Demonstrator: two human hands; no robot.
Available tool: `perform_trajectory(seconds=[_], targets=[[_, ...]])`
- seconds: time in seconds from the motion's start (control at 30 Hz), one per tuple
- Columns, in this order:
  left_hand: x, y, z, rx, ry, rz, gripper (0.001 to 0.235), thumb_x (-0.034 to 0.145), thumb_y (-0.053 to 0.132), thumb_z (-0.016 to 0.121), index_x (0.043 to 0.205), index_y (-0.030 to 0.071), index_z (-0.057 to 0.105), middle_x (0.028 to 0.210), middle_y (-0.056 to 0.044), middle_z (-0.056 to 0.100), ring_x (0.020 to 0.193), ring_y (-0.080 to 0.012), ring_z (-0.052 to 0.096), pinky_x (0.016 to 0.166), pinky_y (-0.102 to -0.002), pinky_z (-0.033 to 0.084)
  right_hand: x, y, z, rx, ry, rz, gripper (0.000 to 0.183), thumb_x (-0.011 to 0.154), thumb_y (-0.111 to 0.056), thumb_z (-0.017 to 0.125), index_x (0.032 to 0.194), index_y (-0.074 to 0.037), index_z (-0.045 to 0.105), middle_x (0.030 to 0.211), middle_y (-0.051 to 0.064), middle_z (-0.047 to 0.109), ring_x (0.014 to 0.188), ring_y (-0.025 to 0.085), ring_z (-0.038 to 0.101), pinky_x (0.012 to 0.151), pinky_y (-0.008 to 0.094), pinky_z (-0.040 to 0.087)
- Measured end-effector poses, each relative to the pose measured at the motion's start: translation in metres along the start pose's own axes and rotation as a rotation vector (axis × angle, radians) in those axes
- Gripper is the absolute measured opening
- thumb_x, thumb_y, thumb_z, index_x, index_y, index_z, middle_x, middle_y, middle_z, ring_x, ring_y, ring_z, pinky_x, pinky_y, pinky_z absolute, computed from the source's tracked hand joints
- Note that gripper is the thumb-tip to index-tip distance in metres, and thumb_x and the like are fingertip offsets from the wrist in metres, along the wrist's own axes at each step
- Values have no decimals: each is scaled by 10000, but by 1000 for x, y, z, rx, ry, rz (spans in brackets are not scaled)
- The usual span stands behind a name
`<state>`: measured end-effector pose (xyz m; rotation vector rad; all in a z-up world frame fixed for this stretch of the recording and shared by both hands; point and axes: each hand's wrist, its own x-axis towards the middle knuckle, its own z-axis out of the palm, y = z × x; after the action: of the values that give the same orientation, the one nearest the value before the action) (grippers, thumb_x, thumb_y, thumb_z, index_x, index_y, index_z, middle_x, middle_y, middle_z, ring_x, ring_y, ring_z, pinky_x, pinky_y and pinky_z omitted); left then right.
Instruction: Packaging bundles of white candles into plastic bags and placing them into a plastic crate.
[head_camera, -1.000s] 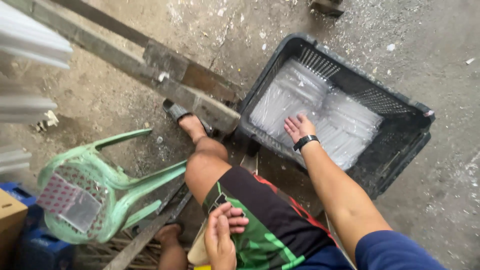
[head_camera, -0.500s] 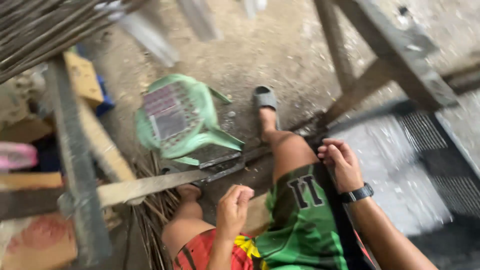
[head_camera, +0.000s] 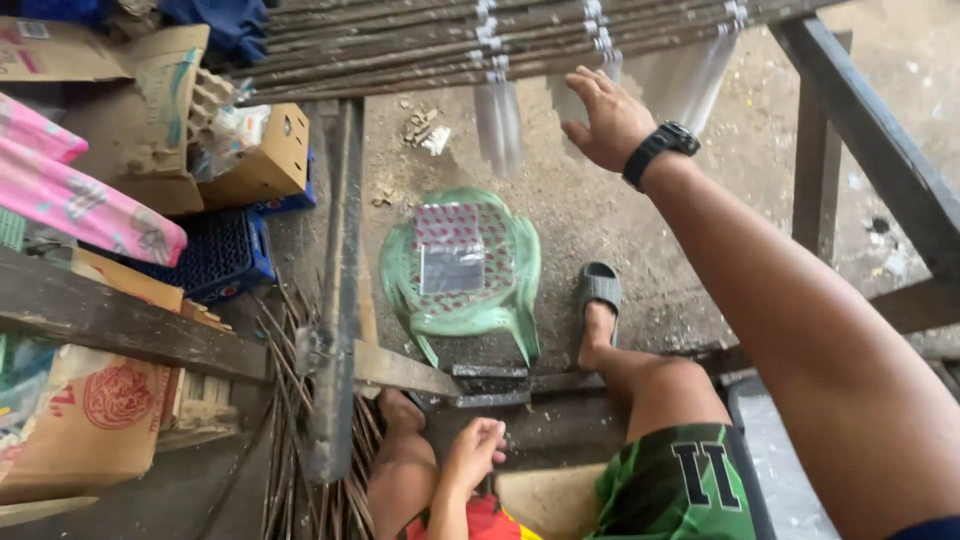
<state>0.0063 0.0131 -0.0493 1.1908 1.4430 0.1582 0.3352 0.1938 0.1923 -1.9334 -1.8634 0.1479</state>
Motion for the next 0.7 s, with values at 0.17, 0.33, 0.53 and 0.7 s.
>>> perform_trajectory(seconds=[0.17, 0.33, 0.53, 0.7], targets=[[4, 4, -11, -171, 4, -63, 240, 816, 346, 521, 930, 143, 578, 771, -9, 647, 553, -71, 595, 420, -177, 379, 22, -5, 8, -202, 48, 38, 520, 799, -145, 467, 1292, -54, 329, 1311, 147, 346, 1204, 304, 294, 960, 499, 256], [0, 10, -15, -176, -5, -88, 242, 828, 340, 502, 932, 135, 578, 782, -5, 643, 566, -75, 598, 436, -173, 379, 32, 6, 16, -394, 131, -9, 491, 765, -197, 533, 1232, -96, 421, 1185, 141, 425, 1071, 327, 390, 901, 471, 305], [8, 7, -10, -168, -2, -84, 256, 810, 355, 518, 929, 139, 584, 775, -18, 658, 556, -84, 592, 431, -180, 365, 19, 8, 15, -446, 82, 50, 462, 802, -374, 492, 1165, -96, 426, 1299, 234, 331, 1223, 344, 263, 999, 516, 164], [0, 8, -8, -86, 23, -101, 252, 799, 362, 528, 913, 148, 597, 762, -1, 656, 561, -86, 600, 467, -202, 391, -42, 5, 47, -300, 417, -57, 265, 831, -382, 514, 1000, -178, 523, 901, 30, 557, 801, 205, 486, 782, 367, 321]])
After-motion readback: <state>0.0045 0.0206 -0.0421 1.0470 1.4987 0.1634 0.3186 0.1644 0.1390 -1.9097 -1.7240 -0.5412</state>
